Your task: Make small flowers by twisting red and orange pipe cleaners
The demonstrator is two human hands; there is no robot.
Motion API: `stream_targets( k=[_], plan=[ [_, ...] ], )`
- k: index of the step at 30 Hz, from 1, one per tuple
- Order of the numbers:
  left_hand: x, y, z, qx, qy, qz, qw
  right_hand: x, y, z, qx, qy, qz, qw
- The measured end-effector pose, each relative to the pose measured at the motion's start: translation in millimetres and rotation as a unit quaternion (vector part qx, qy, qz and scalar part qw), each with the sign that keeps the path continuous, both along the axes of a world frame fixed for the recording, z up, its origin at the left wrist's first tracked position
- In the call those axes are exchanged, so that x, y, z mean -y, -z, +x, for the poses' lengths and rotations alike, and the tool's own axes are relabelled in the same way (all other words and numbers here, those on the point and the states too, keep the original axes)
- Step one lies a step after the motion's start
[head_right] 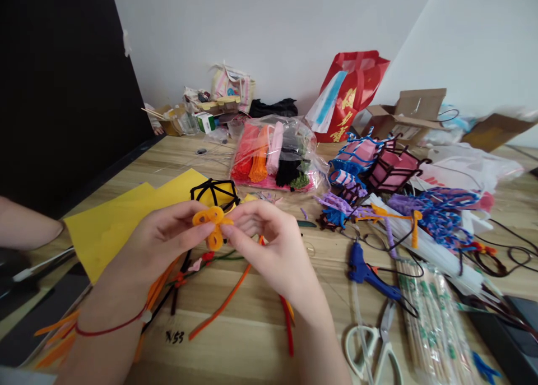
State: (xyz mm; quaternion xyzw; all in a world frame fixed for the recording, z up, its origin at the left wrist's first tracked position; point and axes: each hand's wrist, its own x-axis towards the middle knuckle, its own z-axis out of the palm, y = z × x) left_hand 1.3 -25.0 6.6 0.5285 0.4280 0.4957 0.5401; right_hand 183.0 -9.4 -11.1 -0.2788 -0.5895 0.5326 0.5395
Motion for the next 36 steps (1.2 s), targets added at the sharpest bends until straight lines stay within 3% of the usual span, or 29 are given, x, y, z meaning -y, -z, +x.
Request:
stream_targets(
  k=[5, 10, 12, 15, 17, 20, 23, 26, 28, 33, 36],
  plan=[
    [-1.0, 1.2, 0.7, -0.002, 0.001, -0.009, 1.000, -1.8, -0.9, 5.0, 0.108, 0.037, 0.113, 0.987],
    [-6.9, 6.7, -4.9, -0.020, 0.009, -0.035, 0.999, -6.6, 1.9, 13.2, 0.239, 0.067, 0.348, 0.904],
    [-8.9, 7.9, -5.3, -0.020, 0.012, -0.026, 0.999, -8.5, 4.0, 12.7, 0.245, 0.073, 0.396, 0.882],
    [-8.1, 8.6, -2.4, -0.028, -0.026, 0.020, 0.999, -9.5, 4.9, 6.2, 0.202, 0.114, 0.342, 0.911],
    [-5.2, 9.5, 0.2, -0.053, -0.067, 0.073, 0.994, -8.7, 3.4, 0.0, 0.143, 0.136, 0.205, 0.959],
    [-0.2, 12.3, 1.5, -0.121, -0.108, 0.164, 0.973, -7.1, -0.2, -7.2, 0.057, 0.078, 0.012, 0.995],
    [2.8, 14.5, -0.7, -0.204, -0.124, 0.234, 0.942, -7.3, -2.1, -9.3, 0.015, 0.022, -0.052, 0.998],
    [4.7, 13.5, -2.0, -0.259, -0.148, 0.267, 0.917, -8.4, -0.9, -9.2, 0.009, 0.018, -0.054, 0.998],
    [6.2, 11.6, -0.5, -0.264, -0.156, 0.251, 0.918, -8.5, 0.6, -9.4, 0.022, 0.034, -0.029, 0.999],
    [8.2, 8.5, 6.9, -0.187, -0.151, 0.159, 0.958, -6.0, 2.1, -7.5, 0.106, 0.095, 0.107, 0.984],
    [5.8, 7.8, 9.0, -0.098, -0.132, 0.093, 0.982, -6.7, 3.2, -1.7, 0.170, 0.121, 0.243, 0.947]
  ],
)
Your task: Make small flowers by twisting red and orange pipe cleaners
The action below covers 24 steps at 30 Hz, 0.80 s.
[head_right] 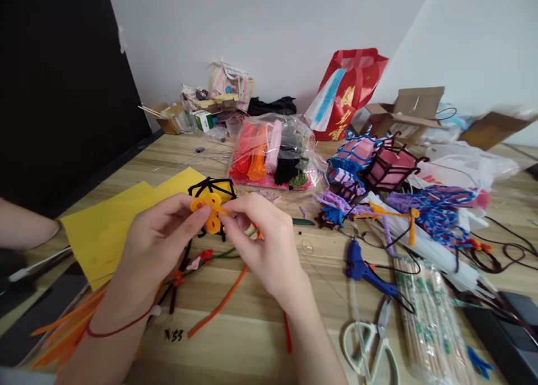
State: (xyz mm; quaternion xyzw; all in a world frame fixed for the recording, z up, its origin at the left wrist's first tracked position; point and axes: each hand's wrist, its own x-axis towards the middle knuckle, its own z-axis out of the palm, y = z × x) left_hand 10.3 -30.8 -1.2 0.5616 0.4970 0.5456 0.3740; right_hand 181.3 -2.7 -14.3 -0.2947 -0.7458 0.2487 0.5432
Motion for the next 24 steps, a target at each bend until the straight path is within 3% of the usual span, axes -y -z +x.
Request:
stream_targets(
  k=[3, 6, 11, 16, 20, 24],
  plan=[
    [-3.6, -0.4, 0.2, 0.061, 0.024, -0.044, 0.997, -2.8, 2.6, 4.2, 0.051, 0.000, 0.142, 0.989],
    [-5.4, -0.7, 0.3, 0.084, 0.027, -0.048, 0.995, -3.8, 3.2, 1.2, 0.044, 0.018, 0.165, 0.985],
    [-3.3, -2.0, 0.6, 0.035, -0.003, -0.022, 0.999, 1.1, -2.2, -9.9, -0.040, 0.018, -0.060, 0.997],
    [-1.2, -0.2, 1.1, 0.018, 0.009, -0.004, 1.000, 4.7, -6.6, -11.0, -0.131, -0.022, -0.244, 0.961],
    [-0.3, 1.9, -0.7, 0.009, 0.023, 0.015, 1.000, 5.0, -8.7, -8.6, -0.163, -0.058, -0.303, 0.937],
    [0.7, 1.5, -6.8, -0.073, 0.028, 0.033, 0.996, 1.1, -8.9, -1.8, -0.150, -0.054, -0.300, 0.940]
  ],
)
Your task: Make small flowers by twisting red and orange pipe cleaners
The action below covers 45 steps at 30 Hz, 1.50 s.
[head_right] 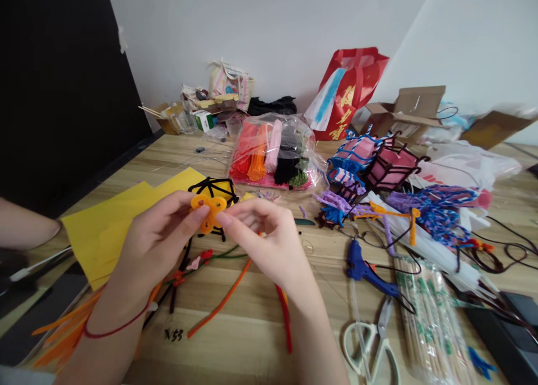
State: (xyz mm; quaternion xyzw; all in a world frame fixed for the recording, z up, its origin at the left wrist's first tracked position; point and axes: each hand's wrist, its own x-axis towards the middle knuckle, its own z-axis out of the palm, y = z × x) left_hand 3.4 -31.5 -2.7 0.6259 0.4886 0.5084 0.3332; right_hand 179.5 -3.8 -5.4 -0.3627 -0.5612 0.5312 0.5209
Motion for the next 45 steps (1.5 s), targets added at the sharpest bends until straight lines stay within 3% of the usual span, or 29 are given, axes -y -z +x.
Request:
stream_targets(
  k=[5, 14, 18, 23, 26, 28, 30, 33, 36, 42, 45],
  plan=[
    [1.4, 0.9, -4.0, -0.084, 0.008, 0.027, 0.996, -4.8, 3.7, 9.3, -0.004, -0.021, 0.036, 0.999],
    [4.5, -3.2, 0.6, 0.025, 0.041, -0.023, 0.999, -2.5, 6.5, 8.2, -0.053, -0.076, -0.008, 0.996],
    [1.6, -5.3, -1.5, 0.043, 0.060, -0.044, 0.996, -2.0, 5.4, 3.8, -0.050, -0.055, 0.023, 0.997],
    [-2.5, -6.3, -7.5, 0.097, 0.080, -0.118, 0.985, -1.2, 6.0, 6.5, 0.040, -0.031, 0.133, 0.990],
    [-6.0, -5.9, -9.3, 0.117, 0.098, -0.177, 0.972, -3.6, 5.9, 10.5, 0.115, -0.028, 0.277, 0.954],
    [-7.9, -5.1, -8.1, 0.113, 0.092, -0.179, 0.973, -5.6, 6.1, 11.0, 0.132, -0.017, 0.334, 0.933],
    [-8.8, -3.8, -5.7, 0.104, 0.067, -0.137, 0.983, -6.7, 6.7, 9.4, 0.117, 0.001, 0.306, 0.945],
    [-8.0, -0.8, -2.6, 0.056, 0.026, -0.039, 0.997, -6.3, 7.6, 5.9, 0.056, -0.002, 0.162, 0.985],
    [-5.6, 2.3, -2.4, -0.034, 0.009, 0.047, 0.998, -5.4, 7.1, 4.1, 0.003, -0.015, 0.054, 0.998],
    [-4.5, 2.7, -4.4, -0.207, -0.006, 0.231, 0.951, -7.6, 1.9, 4.1, -0.034, -0.012, -0.025, 0.999],
    [-5.5, 3.7, -5.6, -0.253, -0.007, 0.285, 0.924, -9.2, -0.4, 5.5, -0.039, -0.025, -0.059, 0.997]
  ],
)
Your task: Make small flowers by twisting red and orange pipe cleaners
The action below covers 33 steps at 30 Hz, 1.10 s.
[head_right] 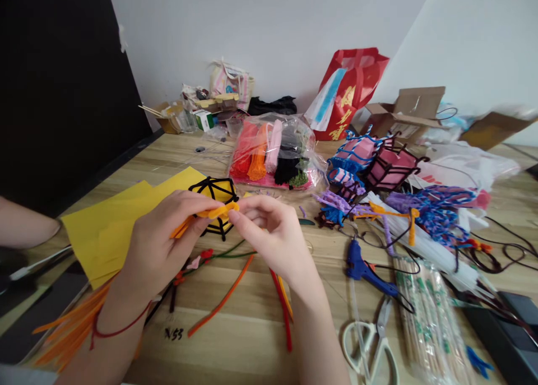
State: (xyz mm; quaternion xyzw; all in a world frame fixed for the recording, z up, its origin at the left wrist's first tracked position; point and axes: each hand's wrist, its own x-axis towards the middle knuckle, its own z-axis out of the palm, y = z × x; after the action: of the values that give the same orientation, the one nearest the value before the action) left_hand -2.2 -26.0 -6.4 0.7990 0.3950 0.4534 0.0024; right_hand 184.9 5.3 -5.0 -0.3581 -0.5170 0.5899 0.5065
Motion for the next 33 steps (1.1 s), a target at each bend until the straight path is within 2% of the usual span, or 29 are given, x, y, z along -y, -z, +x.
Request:
stream_targets(
  k=[4, 10, 16, 18, 21, 23, 25, 29, 31, 33],
  plan=[
    [1.1, 1.0, 0.3, -0.014, 0.000, 0.009, 1.000, 0.2, 0.5, 0.4, -0.007, -0.004, 0.005, 1.000],
    [5.4, -1.8, 3.5, 0.052, -0.013, -0.067, 0.996, 2.7, 3.4, -3.2, -0.016, 0.011, 0.045, 0.999],
    [4.6, -1.5, 0.9, 0.024, -0.007, -0.048, 0.999, 1.2, 2.5, -1.6, -0.006, 0.000, 0.016, 1.000],
    [5.1, -1.2, 1.6, 0.025, -0.012, -0.049, 0.998, 1.0, 2.8, -1.6, -0.002, 0.000, 0.031, 1.000],
    [7.2, -1.5, 4.4, 0.074, -0.018, -0.105, 0.992, 1.5, 4.9, -3.4, 0.000, 0.009, 0.078, 0.997],
    [8.3, -2.0, 6.2, 0.130, -0.009, -0.175, 0.976, 2.2, 6.8, -4.7, -0.002, 0.014, 0.103, 0.995],
    [8.2, -2.8, 7.3, 0.198, 0.016, -0.252, 0.947, 3.3, 8.1, -4.9, -0.001, 0.017, 0.122, 0.992],
    [4.7, -4.4, 6.9, 0.322, 0.093, -0.382, 0.861, 5.4, 7.3, -2.1, 0.016, 0.017, 0.174, 0.984],
    [3.0, -4.5, 6.3, 0.350, 0.116, -0.408, 0.835, 6.1, 6.2, -1.1, 0.029, 0.020, 0.193, 0.981],
    [2.7, -3.5, 6.0, 0.356, 0.112, -0.403, 0.836, 6.3, 5.7, -1.6, 0.029, 0.025, 0.182, 0.983]
  ],
)
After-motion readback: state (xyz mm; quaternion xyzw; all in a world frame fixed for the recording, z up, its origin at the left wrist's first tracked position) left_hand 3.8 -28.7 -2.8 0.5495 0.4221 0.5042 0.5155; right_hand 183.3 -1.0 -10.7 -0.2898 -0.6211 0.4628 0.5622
